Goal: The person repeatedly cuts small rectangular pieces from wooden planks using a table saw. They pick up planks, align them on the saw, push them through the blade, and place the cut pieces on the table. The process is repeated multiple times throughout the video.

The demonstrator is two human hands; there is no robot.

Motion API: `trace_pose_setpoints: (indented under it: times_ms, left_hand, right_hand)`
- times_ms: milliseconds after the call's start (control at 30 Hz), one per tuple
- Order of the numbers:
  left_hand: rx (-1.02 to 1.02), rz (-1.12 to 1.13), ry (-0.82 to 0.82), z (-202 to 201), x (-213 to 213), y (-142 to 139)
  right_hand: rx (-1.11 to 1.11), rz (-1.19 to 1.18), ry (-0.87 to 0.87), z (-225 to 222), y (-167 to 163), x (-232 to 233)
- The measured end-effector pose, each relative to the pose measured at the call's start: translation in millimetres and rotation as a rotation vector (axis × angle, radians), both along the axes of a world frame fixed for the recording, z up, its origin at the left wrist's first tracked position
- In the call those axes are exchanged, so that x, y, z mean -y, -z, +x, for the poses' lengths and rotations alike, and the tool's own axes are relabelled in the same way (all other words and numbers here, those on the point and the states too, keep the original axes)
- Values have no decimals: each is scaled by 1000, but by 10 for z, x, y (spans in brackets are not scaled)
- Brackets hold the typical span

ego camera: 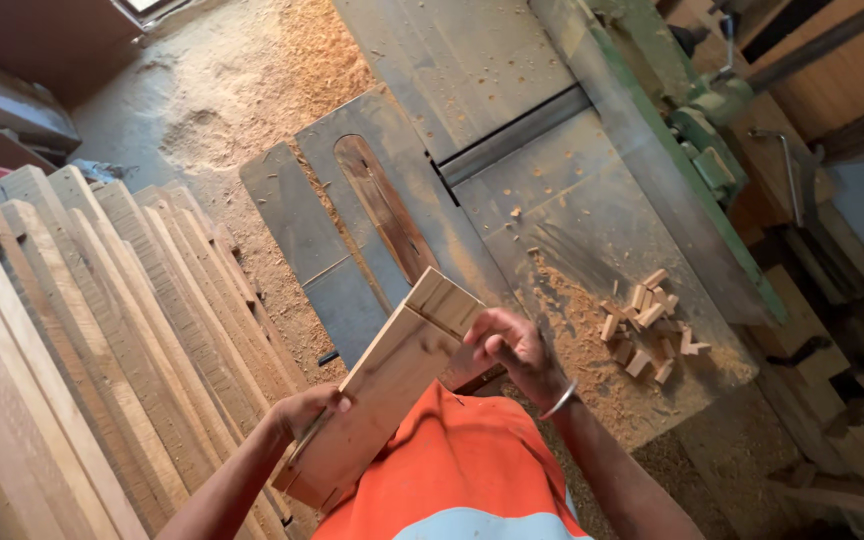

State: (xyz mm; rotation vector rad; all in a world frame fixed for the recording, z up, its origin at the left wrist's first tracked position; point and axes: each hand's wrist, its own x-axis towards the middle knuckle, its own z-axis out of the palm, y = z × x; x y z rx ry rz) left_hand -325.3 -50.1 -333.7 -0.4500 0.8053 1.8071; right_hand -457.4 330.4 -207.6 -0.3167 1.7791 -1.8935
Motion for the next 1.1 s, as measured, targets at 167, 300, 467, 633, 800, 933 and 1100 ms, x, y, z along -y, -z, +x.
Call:
trace_pose_setpoints:
  times_ms: [167, 300, 467, 633, 800, 933, 1100]
  left_hand:
    - [-75, -8, 111, 63, -118, -131]
    - [-94, 40, 130, 70, -222, -351]
    - [-87, 76, 132, 77, -329, -476]
    - [-77, 106, 137, 95, -426, -369]
    - [22, 124, 99, 122, -446, -142]
    - [16, 138, 49, 131, -431, -105]
    - [57, 81, 24, 107, -404, -167]
  right_hand:
    - [84, -115, -10, 130, -18, -71]
    - [-156, -81, -106, 159, -49, -112]
    - [-95, 51, -71, 216, -64, -134]
    - [-189, -22, -69, 211, 20, -165]
    - [-215, -133, 24, 244, 150, -109]
    - [-76, -133, 82, 258, 248, -89]
    - [65, -203, 78, 238, 460, -103]
